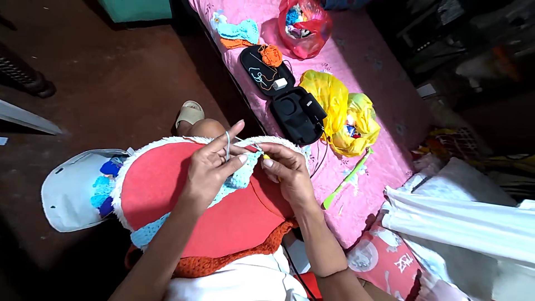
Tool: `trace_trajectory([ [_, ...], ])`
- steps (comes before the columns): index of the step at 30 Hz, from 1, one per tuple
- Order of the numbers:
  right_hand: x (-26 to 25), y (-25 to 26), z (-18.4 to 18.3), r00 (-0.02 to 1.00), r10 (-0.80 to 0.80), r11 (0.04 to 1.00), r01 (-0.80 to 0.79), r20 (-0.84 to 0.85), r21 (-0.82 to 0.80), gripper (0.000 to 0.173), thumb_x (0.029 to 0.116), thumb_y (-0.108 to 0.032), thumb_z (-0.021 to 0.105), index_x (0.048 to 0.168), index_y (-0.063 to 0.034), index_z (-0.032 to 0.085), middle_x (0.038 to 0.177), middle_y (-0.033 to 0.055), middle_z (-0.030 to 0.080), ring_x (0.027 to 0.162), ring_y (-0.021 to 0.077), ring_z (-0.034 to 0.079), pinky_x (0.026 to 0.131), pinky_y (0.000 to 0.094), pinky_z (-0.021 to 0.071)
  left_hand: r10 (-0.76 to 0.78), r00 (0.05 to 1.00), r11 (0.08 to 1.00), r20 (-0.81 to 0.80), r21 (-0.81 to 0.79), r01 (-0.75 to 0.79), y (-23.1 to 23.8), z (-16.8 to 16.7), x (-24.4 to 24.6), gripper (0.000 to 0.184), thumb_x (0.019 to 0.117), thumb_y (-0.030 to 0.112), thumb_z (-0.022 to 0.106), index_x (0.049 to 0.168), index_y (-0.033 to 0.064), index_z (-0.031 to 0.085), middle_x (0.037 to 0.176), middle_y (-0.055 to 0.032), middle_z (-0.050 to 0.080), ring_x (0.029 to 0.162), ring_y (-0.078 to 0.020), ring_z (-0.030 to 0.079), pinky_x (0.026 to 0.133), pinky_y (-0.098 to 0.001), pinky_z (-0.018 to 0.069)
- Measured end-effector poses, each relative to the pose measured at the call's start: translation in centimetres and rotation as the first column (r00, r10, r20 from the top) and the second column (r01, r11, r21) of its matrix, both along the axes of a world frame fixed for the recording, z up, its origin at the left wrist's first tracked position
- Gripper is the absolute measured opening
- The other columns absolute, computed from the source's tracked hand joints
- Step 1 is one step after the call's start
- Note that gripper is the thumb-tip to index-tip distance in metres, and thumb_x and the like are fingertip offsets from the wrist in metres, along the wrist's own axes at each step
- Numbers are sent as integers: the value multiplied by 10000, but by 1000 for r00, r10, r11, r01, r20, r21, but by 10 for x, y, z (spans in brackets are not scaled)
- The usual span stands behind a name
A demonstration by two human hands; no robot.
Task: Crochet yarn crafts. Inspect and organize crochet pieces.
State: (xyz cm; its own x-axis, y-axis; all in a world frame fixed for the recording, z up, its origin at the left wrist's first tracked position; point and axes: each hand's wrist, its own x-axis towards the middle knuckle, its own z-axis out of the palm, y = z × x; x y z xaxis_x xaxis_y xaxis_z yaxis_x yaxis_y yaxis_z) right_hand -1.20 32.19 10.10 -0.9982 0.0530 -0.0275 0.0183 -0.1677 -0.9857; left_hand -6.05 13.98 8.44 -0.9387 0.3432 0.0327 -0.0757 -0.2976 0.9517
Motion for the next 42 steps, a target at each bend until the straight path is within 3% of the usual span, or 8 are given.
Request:
trace_trajectory([
  [7,1,1,-3,998,15,999,-13,-58,42,285,938,28,573,1172,-6,732,947,44,704,611,-21,494,541,152,415,34,998,999,50,-43,-32,-1,10,4,752,792,-164,662,1485,102,539,973,-33,744,774,-82,696,705,-197,586],
  [15,2,5,-6,993,47,992,-34,-106,119,299,939,33,562,1189,4,722,944,15,683,642,-22,500,576,154,432,102,991,992,88,-82,-95,8,17,11,729,817,-132,693,1493,77,520,895,-28,745,739,-78,693,680,-191,579],
  [19,2,3,-7,994,15,997,-6,-107,81,300,903,48,634,1182,-12,723,1004,39,721,655,-18,547,591,152,469,105,992,990,74,-104,-97,11,15,14,745,808,-147,694,1494,82,516,885,-26,740,735,-76,698,679,-188,584],
  [25,5,-7,-5,995,-54,994,61,-86,85,361,843,122,645,1171,-2,735,1068,67,738,826,48,670,743,208,569,111,992,979,-66,-167,-121,13,7,17,755,789,-113,711,1490,87,519,901,8,734,733,-49,680,671,-169,567],
  [29,7,-9,-5,994,-95,995,94,-53,-18,325,835,112,637,1115,-4,754,923,60,735,605,-13,544,549,145,455,102,994,995,48,-25,-101,14,7,18,740,792,-156,675,1483,66,528,907,-26,745,757,-86,702,693,-204,592],
  [32,13,-13,-2,994,-105,983,104,3,-149,304,849,85,642,1119,-5,748,851,70,707,533,-22,472,482,136,387,26,983,994,180,102,-45,12,11,18,680,846,-130,616,1487,82,526,903,-63,733,770,-112,701,715,-244,602],
  [37,19,-22,-4,990,-138,960,137,12,-245,299,859,88,647,1124,-12,741,908,94,709,529,-24,460,470,134,374,-69,946,982,315,189,9,8,14,16,579,893,-91,544,1451,63,546,923,-78,728,785,-110,698,746,-250,596],
  [42,18,-11,-4,996,-50,999,49,-73,-15,317,876,85,649,1165,-1,745,946,45,701,640,-7,529,572,154,458,-88,959,987,268,150,49,4,12,16,588,889,-98,551,1455,61,532,956,-90,734,809,-113,708,748,-249,602],
])
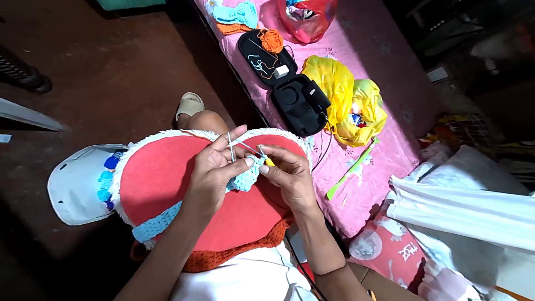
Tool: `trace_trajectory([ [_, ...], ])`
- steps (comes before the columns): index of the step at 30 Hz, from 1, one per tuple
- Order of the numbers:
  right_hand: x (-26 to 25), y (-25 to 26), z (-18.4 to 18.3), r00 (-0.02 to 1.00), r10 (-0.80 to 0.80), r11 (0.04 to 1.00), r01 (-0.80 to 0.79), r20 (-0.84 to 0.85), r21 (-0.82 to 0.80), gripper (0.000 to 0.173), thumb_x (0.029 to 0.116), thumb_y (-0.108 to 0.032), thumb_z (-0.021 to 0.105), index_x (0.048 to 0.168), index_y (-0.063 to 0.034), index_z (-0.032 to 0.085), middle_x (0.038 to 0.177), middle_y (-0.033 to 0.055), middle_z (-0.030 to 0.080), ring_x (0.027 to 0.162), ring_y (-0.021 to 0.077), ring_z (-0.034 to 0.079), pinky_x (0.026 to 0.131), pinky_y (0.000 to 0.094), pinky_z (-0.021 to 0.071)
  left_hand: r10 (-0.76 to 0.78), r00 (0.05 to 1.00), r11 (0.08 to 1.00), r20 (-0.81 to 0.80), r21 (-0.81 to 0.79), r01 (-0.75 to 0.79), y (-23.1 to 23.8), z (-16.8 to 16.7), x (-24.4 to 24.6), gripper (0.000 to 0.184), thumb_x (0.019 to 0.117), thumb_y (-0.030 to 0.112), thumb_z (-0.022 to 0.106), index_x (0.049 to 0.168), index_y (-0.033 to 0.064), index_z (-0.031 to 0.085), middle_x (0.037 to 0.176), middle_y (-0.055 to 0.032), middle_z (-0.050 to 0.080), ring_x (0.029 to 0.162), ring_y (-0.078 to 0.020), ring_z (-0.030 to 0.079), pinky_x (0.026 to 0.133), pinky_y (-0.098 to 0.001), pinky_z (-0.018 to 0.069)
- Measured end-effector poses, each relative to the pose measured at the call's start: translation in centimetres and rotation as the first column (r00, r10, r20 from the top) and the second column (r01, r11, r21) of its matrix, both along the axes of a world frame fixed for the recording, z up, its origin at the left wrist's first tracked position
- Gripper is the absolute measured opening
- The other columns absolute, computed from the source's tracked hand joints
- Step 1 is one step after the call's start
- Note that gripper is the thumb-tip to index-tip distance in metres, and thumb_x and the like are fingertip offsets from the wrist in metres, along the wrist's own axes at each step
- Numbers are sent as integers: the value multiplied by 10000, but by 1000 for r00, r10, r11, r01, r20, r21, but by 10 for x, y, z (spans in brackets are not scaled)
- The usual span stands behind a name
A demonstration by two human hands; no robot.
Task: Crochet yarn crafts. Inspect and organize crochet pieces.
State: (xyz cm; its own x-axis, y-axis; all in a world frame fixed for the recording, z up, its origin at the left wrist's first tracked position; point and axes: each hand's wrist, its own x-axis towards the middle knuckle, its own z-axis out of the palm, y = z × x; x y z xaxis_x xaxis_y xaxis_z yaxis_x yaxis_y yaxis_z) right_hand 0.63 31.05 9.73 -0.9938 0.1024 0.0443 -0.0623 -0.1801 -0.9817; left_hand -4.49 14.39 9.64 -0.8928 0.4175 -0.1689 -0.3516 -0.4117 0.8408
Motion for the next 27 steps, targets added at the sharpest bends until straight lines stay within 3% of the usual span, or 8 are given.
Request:
trace_trajectory([
  [4,-3,20,5,990,135,957,-120,-40,264,258,893,62,655,1124,10,758,953,37,681,848,62,637,764,210,563,-12,999,1000,-40,-28,10,-2,0,-1,606,882,-96,570,1464,66,529,936,-87,733,784,-110,705,730,-242,601],
  [7,-6,35,10,967,230,869,-153,-110,471,221,936,13,639,1120,5,762,932,36,645,839,47,616,745,183,554,-13,997,998,-81,-59,8,-2,-2,-1,598,874,-87,586,1453,57,547,909,-69,728,767,-101,692,730,-231,591],
  [11,-10,47,10,926,329,691,-104,-184,715,284,960,-21,594,1180,-72,767,891,33,611,778,44,572,685,195,512,-13,993,995,-118,-98,2,-2,-3,-2,603,882,-82,591,1465,61,540,920,-76,731,761,-110,695,718,-233,593],
  [19,-7,53,16,891,401,461,7,-215,887,426,888,4,533,1201,-154,776,866,52,617,728,116,575,595,270,475,-24,988,980,-155,-197,-7,-2,-4,-4,616,884,-66,611,1478,65,519,896,-36,730,725,-83,687,677,-214,588],
  [23,-1,48,17,896,371,379,93,-244,921,432,871,10,547,1195,-157,779,879,76,643,724,158,605,574,296,484,-22,988,972,-154,-232,-15,0,-3,-4,623,872,-56,618,1476,65,522,893,-35,733,716,-75,684,665,-204,583],
  [27,10,34,15,907,289,239,242,-307,940,378,870,15,590,1164,-131,779,867,102,661,696,211,624,541,322,493,8,973,952,-231,-297,-79,4,-2,-1,645,855,-74,637,1476,49,512,892,-8,734,711,-60,678,650,-184,572],
])
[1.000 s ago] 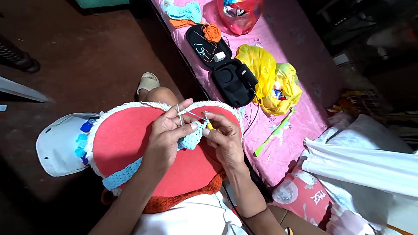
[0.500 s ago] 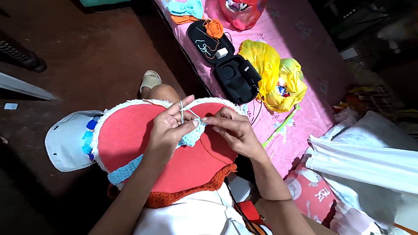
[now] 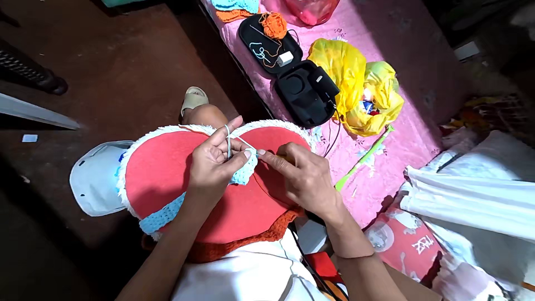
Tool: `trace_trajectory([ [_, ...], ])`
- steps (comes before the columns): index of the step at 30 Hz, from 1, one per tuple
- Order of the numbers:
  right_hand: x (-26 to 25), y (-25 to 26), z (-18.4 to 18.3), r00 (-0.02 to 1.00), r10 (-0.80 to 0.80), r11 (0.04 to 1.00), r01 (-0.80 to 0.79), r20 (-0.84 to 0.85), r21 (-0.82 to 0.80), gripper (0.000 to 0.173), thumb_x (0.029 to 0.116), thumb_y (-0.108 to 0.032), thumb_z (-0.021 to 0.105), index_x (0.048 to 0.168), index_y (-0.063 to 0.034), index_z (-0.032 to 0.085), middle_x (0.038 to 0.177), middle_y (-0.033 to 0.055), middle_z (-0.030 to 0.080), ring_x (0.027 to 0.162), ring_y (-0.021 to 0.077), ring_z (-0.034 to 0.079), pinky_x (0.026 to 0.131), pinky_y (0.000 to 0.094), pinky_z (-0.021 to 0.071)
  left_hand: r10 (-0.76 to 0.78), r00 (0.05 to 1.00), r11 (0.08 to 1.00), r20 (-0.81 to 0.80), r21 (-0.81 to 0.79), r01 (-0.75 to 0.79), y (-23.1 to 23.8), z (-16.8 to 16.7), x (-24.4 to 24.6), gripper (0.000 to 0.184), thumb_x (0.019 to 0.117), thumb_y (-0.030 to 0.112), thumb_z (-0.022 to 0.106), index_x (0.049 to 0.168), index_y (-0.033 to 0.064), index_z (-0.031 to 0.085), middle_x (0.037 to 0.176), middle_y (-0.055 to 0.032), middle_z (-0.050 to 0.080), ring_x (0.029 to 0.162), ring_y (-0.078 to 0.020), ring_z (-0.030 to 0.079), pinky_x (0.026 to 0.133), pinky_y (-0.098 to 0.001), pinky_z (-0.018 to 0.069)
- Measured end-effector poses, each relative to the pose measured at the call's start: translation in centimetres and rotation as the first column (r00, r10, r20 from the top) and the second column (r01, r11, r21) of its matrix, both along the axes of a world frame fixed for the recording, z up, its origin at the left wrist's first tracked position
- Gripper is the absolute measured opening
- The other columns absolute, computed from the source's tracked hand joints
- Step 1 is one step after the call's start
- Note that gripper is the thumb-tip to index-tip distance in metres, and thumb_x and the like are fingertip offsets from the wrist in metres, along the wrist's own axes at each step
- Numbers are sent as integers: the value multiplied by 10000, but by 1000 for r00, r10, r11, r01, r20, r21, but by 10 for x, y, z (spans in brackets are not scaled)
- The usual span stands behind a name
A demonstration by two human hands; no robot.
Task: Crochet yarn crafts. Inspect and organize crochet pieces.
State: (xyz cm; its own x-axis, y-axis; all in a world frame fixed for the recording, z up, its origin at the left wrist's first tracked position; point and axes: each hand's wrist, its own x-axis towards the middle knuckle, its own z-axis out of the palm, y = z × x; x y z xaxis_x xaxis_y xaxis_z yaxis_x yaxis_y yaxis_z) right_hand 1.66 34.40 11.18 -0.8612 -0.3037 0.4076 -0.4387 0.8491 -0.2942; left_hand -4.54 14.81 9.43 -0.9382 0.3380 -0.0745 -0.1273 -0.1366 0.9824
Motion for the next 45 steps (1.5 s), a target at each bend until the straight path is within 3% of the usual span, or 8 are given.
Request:
trace_trajectory([
  [13,14,-44,-22,947,-321,894,304,3,-329,263,913,7,592,1114,-7,762,906,110,682,760,134,655,652,237,561,191,875,941,-446,-171,-292,28,-19,26,588,899,31,677,1461,-14,511,955,-14,761,773,-19,690,727,-185,578],
  [18,5,-40,-13,957,-56,497,273,284,-823,304,928,66,595,1229,60,636,970,70,693,779,38,633,699,187,550,195,887,972,-418,-36,-230,27,-15,28,567,888,5,678,1432,-49,527,942,-17,759,796,-23,696,759,-184,579],
  [23,0,-24,-29,978,-167,913,105,-126,-394,149,935,-31,622,1032,10,728,908,102,725,826,136,693,729,260,584,68,971,993,-230,-80,-88,4,5,13,602,874,6,672,1461,47,543,928,40,739,762,-18,680,704,-170,579],
  [26,2,-16,-22,965,-151,979,115,-216,-168,151,924,-44,598,939,-38,748,843,86,712,757,160,677,648,273,557,66,960,976,-273,-181,-118,-2,5,9,543,874,48,660,1413,79,607,930,50,742,717,7,660,659,-152,562],
  [29,1,-6,-18,982,-56,985,25,-179,-170,160,933,-44,585,936,-34,745,829,92,708,734,158,666,625,273,541,59,955,967,-290,-222,-127,-4,5,5,531,861,48,669,1389,94,632,925,61,732,720,25,643,659,-139,545],
  [33,2,1,-16,985,81,754,37,149,-656,127,947,-2,614,1006,41,718,917,67,695,844,45,657,767,185,564,10,948,978,-317,-196,-76,-1,1,3,532,854,31,664,1382,82,633,945,58,736,778,25,666,718,-143,563],
  [37,-1,-8,-12,891,212,391,300,403,-870,244,937,40,580,1148,21,699,949,19,709,668,-28,544,584,145,449,10,945,986,-327,-153,-64,7,-3,10,527,861,30,644,1386,83,632,955,51,739,775,25,661,707,-144,560],
  [45,0,-26,-15,912,96,415,327,398,-849,187,927,61,605,1100,42,673,904,38,700,636,-5,566,560,149,477,119,979,992,-164,-28,-125,15,-1,9,668,849,-43,701,1484,30,505,976,-9,769,838,-59,726,746,-197,597],
])
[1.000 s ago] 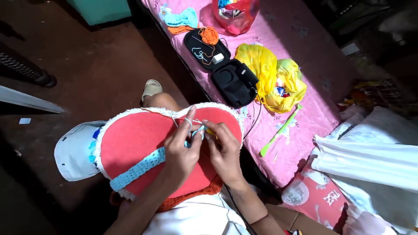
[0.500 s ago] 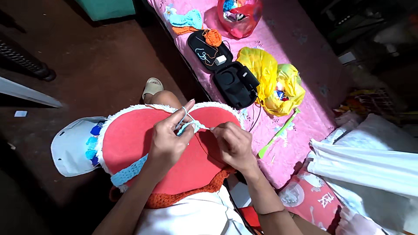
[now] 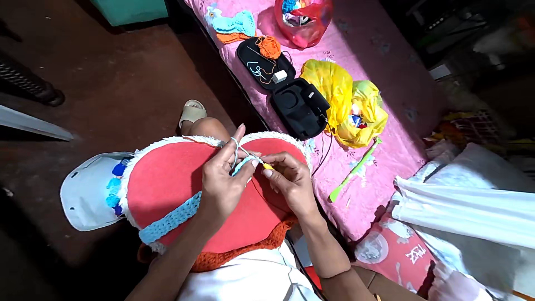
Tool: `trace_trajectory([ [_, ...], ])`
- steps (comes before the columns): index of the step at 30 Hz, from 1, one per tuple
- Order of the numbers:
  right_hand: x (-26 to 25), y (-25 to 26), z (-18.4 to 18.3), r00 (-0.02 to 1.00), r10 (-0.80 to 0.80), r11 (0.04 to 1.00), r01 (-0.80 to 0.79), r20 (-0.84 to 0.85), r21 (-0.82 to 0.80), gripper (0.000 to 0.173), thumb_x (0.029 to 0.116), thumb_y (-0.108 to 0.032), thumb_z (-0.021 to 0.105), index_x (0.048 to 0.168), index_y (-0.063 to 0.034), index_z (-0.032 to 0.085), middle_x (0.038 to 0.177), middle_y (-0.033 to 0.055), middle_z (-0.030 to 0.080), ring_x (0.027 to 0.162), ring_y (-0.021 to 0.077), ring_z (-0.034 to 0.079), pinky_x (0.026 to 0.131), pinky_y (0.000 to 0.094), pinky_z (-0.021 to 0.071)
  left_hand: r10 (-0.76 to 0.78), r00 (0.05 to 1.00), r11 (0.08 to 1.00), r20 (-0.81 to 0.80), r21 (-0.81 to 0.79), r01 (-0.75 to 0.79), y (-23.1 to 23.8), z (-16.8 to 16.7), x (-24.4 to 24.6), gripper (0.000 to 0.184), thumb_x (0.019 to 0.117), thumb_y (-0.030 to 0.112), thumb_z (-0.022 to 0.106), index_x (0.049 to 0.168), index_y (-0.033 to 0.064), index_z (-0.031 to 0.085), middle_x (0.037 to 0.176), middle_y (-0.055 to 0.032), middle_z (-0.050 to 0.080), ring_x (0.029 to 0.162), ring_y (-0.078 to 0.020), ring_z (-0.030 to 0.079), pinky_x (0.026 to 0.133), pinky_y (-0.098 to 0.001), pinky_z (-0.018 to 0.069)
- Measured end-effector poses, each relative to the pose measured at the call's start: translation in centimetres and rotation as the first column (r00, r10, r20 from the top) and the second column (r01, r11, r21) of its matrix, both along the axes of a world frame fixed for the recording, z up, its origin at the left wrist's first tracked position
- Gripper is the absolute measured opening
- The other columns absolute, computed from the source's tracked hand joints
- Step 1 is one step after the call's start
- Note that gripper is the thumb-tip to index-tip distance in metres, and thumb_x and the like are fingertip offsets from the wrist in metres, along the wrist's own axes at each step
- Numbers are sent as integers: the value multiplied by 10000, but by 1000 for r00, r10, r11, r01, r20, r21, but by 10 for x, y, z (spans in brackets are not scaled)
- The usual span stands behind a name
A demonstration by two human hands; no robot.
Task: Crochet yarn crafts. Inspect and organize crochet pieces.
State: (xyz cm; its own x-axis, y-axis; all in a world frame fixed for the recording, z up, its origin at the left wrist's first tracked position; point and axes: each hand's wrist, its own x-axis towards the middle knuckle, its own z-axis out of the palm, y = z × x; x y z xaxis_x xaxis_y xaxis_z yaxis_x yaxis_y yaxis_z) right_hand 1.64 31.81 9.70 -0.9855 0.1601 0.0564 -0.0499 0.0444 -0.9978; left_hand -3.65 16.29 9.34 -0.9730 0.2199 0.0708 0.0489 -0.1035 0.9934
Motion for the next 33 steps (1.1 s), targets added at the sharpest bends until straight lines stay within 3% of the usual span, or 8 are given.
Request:
trace_trajectory([
  [7,-6,-3,-8,905,95,725,222,-414,652,119,922,-17,615,954,16,725,867,103,716,795,124,692,699,252,583,50,899,932,-435,-304,-199,12,-19,12,531,929,54,624,1453,8,551,972,-83,771,814,-95,704,744,-229,557],
  [11,-9,-4,9,994,47,990,-34,-95,134,146,930,38,610,1059,20,676,903,34,702,719,5,616,657,159,524,106,884,962,-456,-177,-207,11,-23,10,518,926,58,653,1428,-29,561,934,-85,759,799,-54,695,760,-199,562],
  [14,-14,0,5,992,124,905,-111,4,-411,206,912,47,622,1101,-22,668,866,67,710,576,-6,530,514,148,418,123,921,990,-371,-18,-140,6,-15,6,568,914,32,688,1443,-69,507,939,-17,759,811,-1,687,765,-174,573],
  [18,-10,-5,-4,994,29,969,-54,-106,-242,214,909,65,637,1107,-11,669,909,39,705,656,-7,565,596,156,475,85,948,993,-308,-49,-104,0,-9,5,607,896,19,686,1468,-38,492,944,13,758,803,14,684,745,-161,572],
  [23,-7,-5,-4,951,52,866,109,-305,488,109,930,-9,622,968,44,709,890,88,705,825,54,668,759,193,563,63,875,923,-480,-307,-234,4,-17,6,557,925,65,636,1471,18,535,895,-75,764,723,-84,672,653,-215,524],
  [25,-7,-8,2,970,13,905,92,-244,416,102,917,8,631,976,47,705,881,77,706,783,43,659,725,184,561,75,810,900,-581,-311,-307,9,-22,9,464,952,62,611,1413,6,598,828,-112,737,678,-139,635,625,-239,496],
  [29,-14,-3,4,995,99,914,-97,-14,-394,190,904,47,633,1078,-15,672,863,72,712,575,1,542,515,153,430,127,808,939,-575,-193,-285,7,-20,7,398,958,97,640,1344,1,653,899,-119,758,764,-81,679,715,-192,532],
  [33,-11,-9,-6,987,-12,984,-17,-160,-179,211,909,53,648,1107,-18,665,922,35,712,691,3,600,627,165,508,109,900,985,-422,-78,-156,0,-11,3,514,913,32,672,1415,-15,573,947,-25,758,812,-6,682,753,-170,564],
])
